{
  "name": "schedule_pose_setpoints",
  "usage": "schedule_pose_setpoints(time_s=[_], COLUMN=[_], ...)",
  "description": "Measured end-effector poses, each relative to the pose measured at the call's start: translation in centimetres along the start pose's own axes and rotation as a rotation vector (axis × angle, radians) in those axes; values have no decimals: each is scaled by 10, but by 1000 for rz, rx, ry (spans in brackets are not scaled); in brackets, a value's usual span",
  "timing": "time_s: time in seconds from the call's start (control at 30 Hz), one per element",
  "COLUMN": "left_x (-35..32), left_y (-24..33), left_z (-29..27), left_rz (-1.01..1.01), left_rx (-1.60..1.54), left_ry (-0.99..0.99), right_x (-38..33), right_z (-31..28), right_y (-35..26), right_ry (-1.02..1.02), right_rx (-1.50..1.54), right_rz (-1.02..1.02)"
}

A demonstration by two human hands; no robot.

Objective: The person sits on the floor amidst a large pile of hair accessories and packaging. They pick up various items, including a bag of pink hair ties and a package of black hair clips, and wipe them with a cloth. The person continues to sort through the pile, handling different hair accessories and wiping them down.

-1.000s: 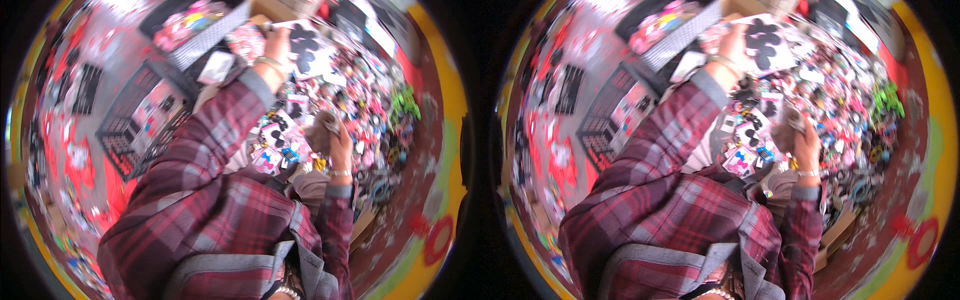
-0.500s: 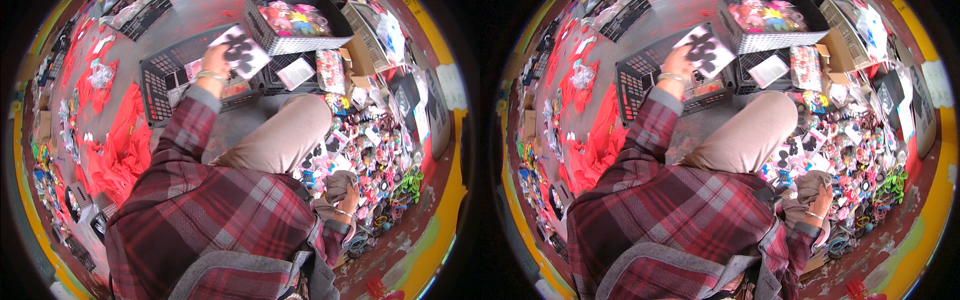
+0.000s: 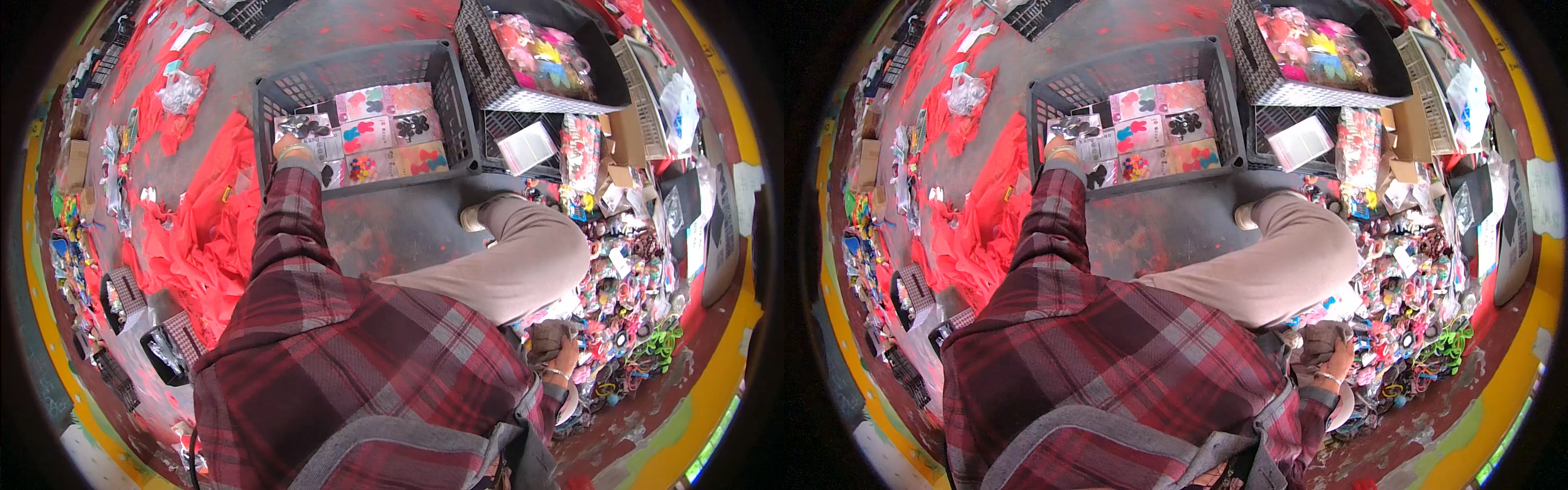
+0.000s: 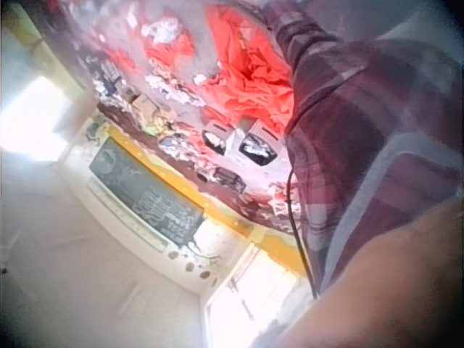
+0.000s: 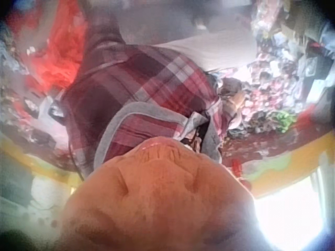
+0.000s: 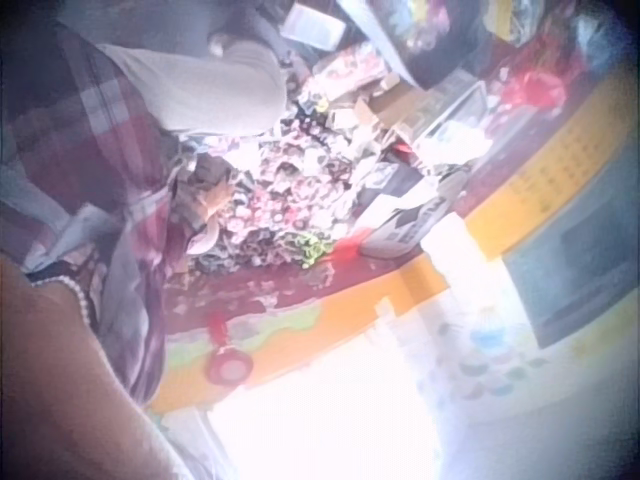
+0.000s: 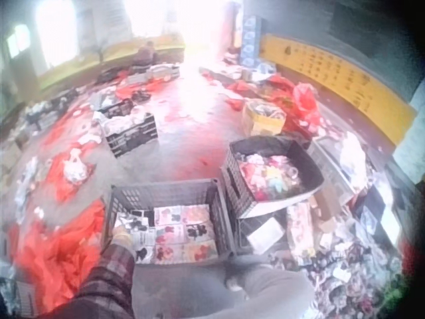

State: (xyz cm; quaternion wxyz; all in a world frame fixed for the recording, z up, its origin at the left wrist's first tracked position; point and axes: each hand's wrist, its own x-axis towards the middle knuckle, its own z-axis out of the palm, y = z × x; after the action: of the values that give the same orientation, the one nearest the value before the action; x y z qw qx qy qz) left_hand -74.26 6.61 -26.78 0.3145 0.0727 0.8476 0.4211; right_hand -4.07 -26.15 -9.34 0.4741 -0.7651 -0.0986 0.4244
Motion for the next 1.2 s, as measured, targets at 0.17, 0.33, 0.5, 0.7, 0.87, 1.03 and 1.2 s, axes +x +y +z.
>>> schedule_pose_setpoints(time_s=[0.17,0.33,0.5,0.7,0.87,1.03,1.2], left_x=[18,44,56,68,95,72,55], left_y=[4,-16,-44,-56,-70,-26,6], left_z=[46,48,61,76,80,98,124], left_rz=[-182,667,715,569,527,694,378], left_rx=[-460,1146,1092,1057,1205,1089,276], left_ry=[166,21,-13,61,-33,-281,-340], right_x=[7,-5,-8,2,-2,-7,-16], right_z=[-4,20,35,39,29,36,42], right_y=[11,-6,-15,-10,2,-11,-31], right_ry=[-11,8,7,-56,-69,-19,-72], right_rx=[-143,-140,-215,-403,-375,-1213,140], right_rz=[27,87,90,9,12,-362,51])
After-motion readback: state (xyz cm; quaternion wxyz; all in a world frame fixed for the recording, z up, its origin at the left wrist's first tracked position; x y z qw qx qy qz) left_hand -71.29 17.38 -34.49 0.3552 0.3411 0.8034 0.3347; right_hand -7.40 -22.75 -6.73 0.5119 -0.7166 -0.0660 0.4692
